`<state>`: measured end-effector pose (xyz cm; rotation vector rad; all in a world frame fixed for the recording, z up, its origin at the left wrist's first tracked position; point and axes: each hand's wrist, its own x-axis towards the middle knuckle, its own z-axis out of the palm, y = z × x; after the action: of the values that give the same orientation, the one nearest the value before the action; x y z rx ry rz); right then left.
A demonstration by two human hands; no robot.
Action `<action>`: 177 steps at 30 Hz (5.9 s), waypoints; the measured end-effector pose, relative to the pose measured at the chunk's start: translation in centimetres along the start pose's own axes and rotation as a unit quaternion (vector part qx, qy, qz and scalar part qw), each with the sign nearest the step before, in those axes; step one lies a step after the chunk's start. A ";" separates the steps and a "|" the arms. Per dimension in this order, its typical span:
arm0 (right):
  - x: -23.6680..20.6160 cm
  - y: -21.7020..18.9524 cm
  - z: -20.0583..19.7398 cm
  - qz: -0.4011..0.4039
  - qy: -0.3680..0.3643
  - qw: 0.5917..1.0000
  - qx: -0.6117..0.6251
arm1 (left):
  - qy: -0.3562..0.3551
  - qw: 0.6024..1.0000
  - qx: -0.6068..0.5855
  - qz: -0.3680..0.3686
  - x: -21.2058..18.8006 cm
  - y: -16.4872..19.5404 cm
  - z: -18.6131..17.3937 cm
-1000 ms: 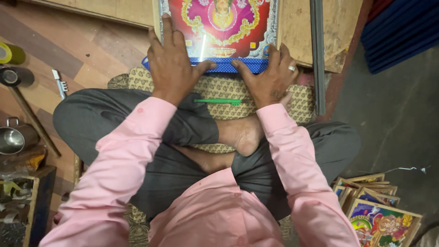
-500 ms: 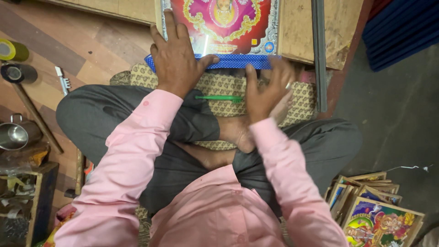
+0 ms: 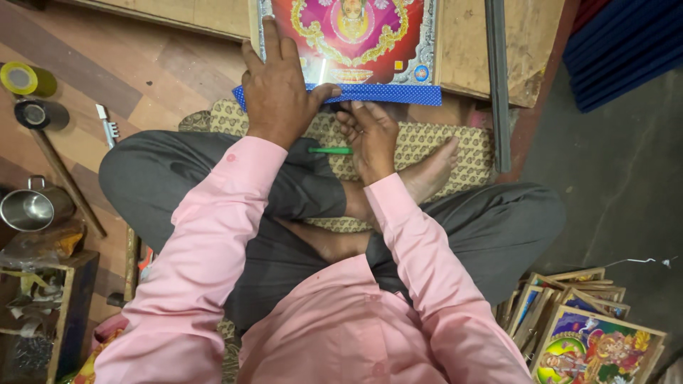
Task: The person sits on the floor and applies blue patterned tape to the edges of a framed religious picture. They smooth the tape along the sides, fold it over the corners, and trim the excess with scissors to create a finished border.
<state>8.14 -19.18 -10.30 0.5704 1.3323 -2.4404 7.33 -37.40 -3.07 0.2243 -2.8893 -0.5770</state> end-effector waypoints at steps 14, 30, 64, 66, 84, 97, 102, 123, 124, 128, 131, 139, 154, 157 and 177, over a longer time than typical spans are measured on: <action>0.3 1.0 0.0 -0.048 -0.010 0.999 -0.001 | -0.001 1.000 0.011 0.000 0.1 -0.1 0.6; -2.5 -9.4 -3.3 -0.440 0.140 0.692 -0.555 | -0.034 0.999 0.002 -0.005 -0.5 0.0 0.0; 1.2 -11.6 -4.6 -0.515 0.043 0.460 -0.722 | 0.000 0.998 0.052 -0.020 -0.4 2.7 1.2; 1.8 -12.3 -5.2 -0.518 0.019 0.457 -0.723 | 0.018 0.999 0.034 0.005 -0.3 2.1 1.3; 2.0 -18.4 -7.9 -0.425 -0.189 0.490 -0.737 | -0.073 0.967 -0.027 0.242 1.1 -5.6 -2.5; -2.3 -12.3 -5.8 -0.471 0.009 0.727 -0.498 | -0.001 0.977 -0.202 0.069 0.2 -5.2 -3.0; -3.1 -2.3 -2.9 -0.079 0.050 0.995 -0.029 | 0.062 0.963 -0.115 0.236 0.2 -3.2 -1.2; 1.8 0.0 0.2 0.015 -0.048 0.996 0.072 | 0.032 0.972 -0.057 0.228 1.6 -1.5 -1.0; 1.7 -0.1 0.3 0.017 -0.047 0.997 0.062 | 0.033 0.972 -0.055 0.224 1.5 -1.4 -1.0; 1.9 -0.4 0.4 0.027 -0.019 0.993 0.111 | 0.034 0.975 -0.046 0.216 1.4 -0.7 -0.8; 2.3 -0.3 0.5 0.024 -0.002 0.994 0.106 | 0.031 0.976 -0.034 0.213 1.4 -0.4 -0.8; 2.6 0.1 1.0 0.019 0.061 0.993 0.101 | 0.027 0.976 -0.029 0.215 1.3 -0.2 -0.8; 2.3 -0.3 2.1 0.032 0.079 0.989 0.121 | 0.024 0.976 -0.014 0.216 1.3 -0.2 -0.9; 2.3 -1.0 0.5 0.039 0.097 0.986 0.131 | 0.027 0.976 -0.016 0.215 1.1 -0.4 -1.1; 2.0 -13.5 -6.1 -0.503 -0.043 0.482 -0.716 | 0.045 0.980 0.066 0.182 0.7 1.6 0.4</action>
<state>1.62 -7.10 -4.39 -1.0168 3.3298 -0.5813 6.40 -35.95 -2.77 -0.2502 -2.7818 -0.3015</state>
